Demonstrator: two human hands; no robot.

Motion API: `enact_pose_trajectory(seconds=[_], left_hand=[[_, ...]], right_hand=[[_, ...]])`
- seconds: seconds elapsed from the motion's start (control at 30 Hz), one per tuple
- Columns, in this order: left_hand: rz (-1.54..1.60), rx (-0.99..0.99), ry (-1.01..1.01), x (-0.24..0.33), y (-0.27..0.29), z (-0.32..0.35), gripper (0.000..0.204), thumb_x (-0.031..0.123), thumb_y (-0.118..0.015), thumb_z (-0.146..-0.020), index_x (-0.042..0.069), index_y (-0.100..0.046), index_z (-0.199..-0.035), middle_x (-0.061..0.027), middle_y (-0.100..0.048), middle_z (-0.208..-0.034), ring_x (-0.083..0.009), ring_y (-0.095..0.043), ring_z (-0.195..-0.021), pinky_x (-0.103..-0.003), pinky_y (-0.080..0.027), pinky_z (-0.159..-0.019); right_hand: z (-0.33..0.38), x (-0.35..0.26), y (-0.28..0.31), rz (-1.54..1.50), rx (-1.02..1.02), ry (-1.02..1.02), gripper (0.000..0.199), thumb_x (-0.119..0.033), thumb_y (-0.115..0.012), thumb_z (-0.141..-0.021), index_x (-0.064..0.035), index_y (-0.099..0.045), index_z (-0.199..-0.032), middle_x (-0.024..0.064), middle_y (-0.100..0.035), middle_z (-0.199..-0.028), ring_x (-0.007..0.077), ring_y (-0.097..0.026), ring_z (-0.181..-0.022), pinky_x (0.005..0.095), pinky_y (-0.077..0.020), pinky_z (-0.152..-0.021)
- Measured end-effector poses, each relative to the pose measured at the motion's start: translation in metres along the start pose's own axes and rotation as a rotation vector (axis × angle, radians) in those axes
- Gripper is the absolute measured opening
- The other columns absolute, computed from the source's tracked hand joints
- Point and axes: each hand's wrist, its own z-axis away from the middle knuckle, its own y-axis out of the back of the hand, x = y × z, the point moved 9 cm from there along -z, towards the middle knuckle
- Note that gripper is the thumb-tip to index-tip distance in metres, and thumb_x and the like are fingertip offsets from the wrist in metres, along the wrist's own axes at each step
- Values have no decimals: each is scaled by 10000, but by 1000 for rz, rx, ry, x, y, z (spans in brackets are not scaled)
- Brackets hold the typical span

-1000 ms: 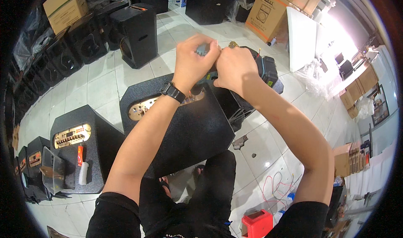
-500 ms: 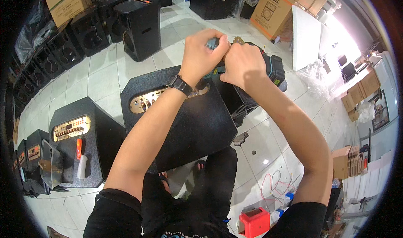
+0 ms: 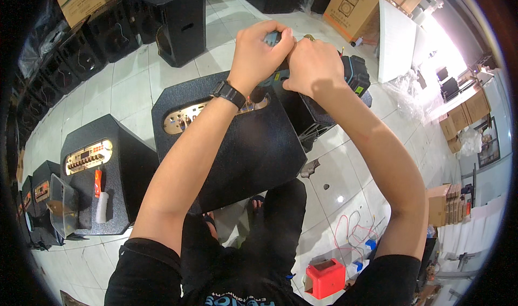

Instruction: The person assembles a black speaker by attaching a metal grille to its front using a cordless drill and screws. They position the grille, insert screws, and tighten them with the drill, then briefly inspect the assembled unit.

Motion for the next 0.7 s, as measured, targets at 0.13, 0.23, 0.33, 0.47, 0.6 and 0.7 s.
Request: enact_pose_trajectory(seconds=[0.13, 0.23, 0.33, 0.47, 0.6, 0.7], left_hand=[[47, 45, -12, -4, 2, 0, 141, 174, -742, -817, 35, -752, -839, -133, -715, -768, -259, -654, -567, -362, -506, -578], [62, 27, 22, -7, 1, 2, 145, 179, -741, -816, 36, -752, -840, -129, -720, -782, -260, -649, -562, -359, -505, -578], [54, 30, 10, -5, 0, 2, 148, 184, -740, -812, 39, -751, -840, -126, -720, -784, -262, -650, -564, -356, -508, -581], [23, 22, -24, -1, -4, 4, 149, 189, -739, -805, 44, -748, -835, -124, -720, -790, -264, -663, -575, -355, -520, -591], [6, 32, -44, 5, -5, 5, 138, 180, -740, -798, 45, -745, -831, -123, -721, -804, -260, -669, -578, -355, -528, -600], [0, 65, -25, 6, -3, 8, 133, 172, -739, -795, 44, -743, -831, -122, -719, -807, -257, -667, -575, -355, -529, -603]], right_hand=[[-1, -1, 2, -15, 27, 18, 393, -349, -857, -703, -46, -772, -938, 136, -745, -928, 307, -739, -920, 411, -594, -833], [-2, -1, -1, -18, 25, 22, 394, -350, -858, -702, -45, -776, -938, 135, -747, -913, 309, -738, -920, 410, -596, -829], [-3, 1, -3, -11, 29, 19, 404, -354, -859, -701, -49, -780, -953, 135, -747, -905, 309, -739, -919, 410, -596, -829], [-1, 5, -8, 15, 127, 32, 409, -363, -858, -705, -57, -783, -965, 134, -747, -886, 309, -742, -895, 418, -600, -816], [-3, 10, -11, -82, 201, 107, 394, -341, -866, -669, -53, -783, -923, 151, -733, -841, 333, -739, -843, 439, -599, -769], [-7, 12, -10, -137, 266, 172, 350, -310, -870, -632, -51, -774, -848, 154, -727, -820, 351, -732, -802, 447, -595, -731]])
